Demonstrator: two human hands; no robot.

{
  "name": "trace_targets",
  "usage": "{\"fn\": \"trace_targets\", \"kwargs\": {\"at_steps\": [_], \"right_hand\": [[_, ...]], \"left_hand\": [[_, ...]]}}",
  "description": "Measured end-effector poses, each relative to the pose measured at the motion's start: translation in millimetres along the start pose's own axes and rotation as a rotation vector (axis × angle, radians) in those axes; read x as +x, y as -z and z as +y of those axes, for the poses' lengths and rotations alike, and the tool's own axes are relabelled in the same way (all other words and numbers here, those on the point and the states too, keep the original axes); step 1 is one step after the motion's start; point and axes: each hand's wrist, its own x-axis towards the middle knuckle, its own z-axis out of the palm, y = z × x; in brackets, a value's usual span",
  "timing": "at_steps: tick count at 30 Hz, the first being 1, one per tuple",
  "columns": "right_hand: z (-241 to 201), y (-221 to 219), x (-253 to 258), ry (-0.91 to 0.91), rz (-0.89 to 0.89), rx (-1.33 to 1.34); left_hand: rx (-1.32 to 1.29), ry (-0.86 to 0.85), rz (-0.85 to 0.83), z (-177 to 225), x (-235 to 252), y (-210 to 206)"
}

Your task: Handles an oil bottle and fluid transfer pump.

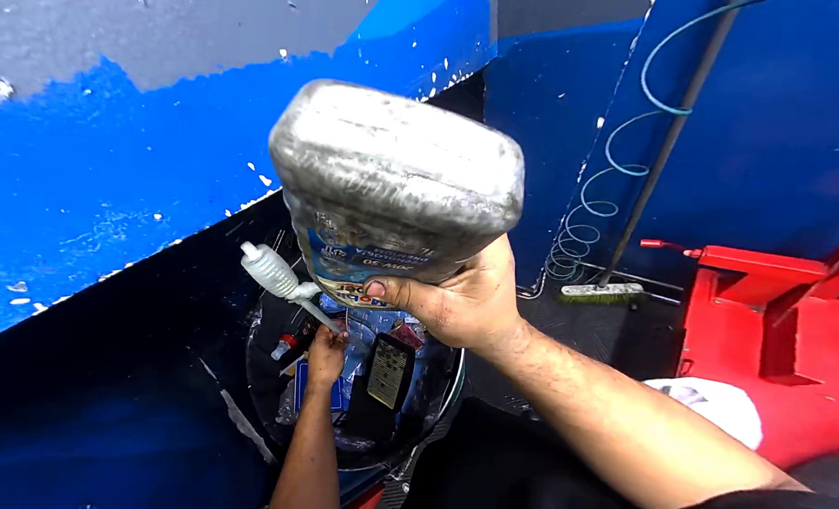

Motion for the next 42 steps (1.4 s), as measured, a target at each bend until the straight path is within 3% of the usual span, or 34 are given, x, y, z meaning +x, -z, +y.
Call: {"fn": "trace_targets", "kwargs": {"at_steps": [11, 16, 20, 26, 42], "right_hand": [[2, -2, -10, -0.049, -0.010, 0.001], [-13, -6, 23, 0.129, 0.153, 0.072], [-23, -7, 40, 0.221, 0.140, 0.118], [-25, -9, 34, 0.170, 0.056, 0.053], [-15, -23, 28, 0.141, 0.053, 0.074]], "left_hand": [[-0.074, 0.052, 0.043, -14, -17, 0], [0.106, -0.036, 0.102, -8, -42, 14], [0.119, -0.089, 0.136, -6, -60, 16], [-0.003, -0.109, 0.199, -5, -72, 22], [-0.084, -0.124, 0.304, 3, -94, 44]]}}
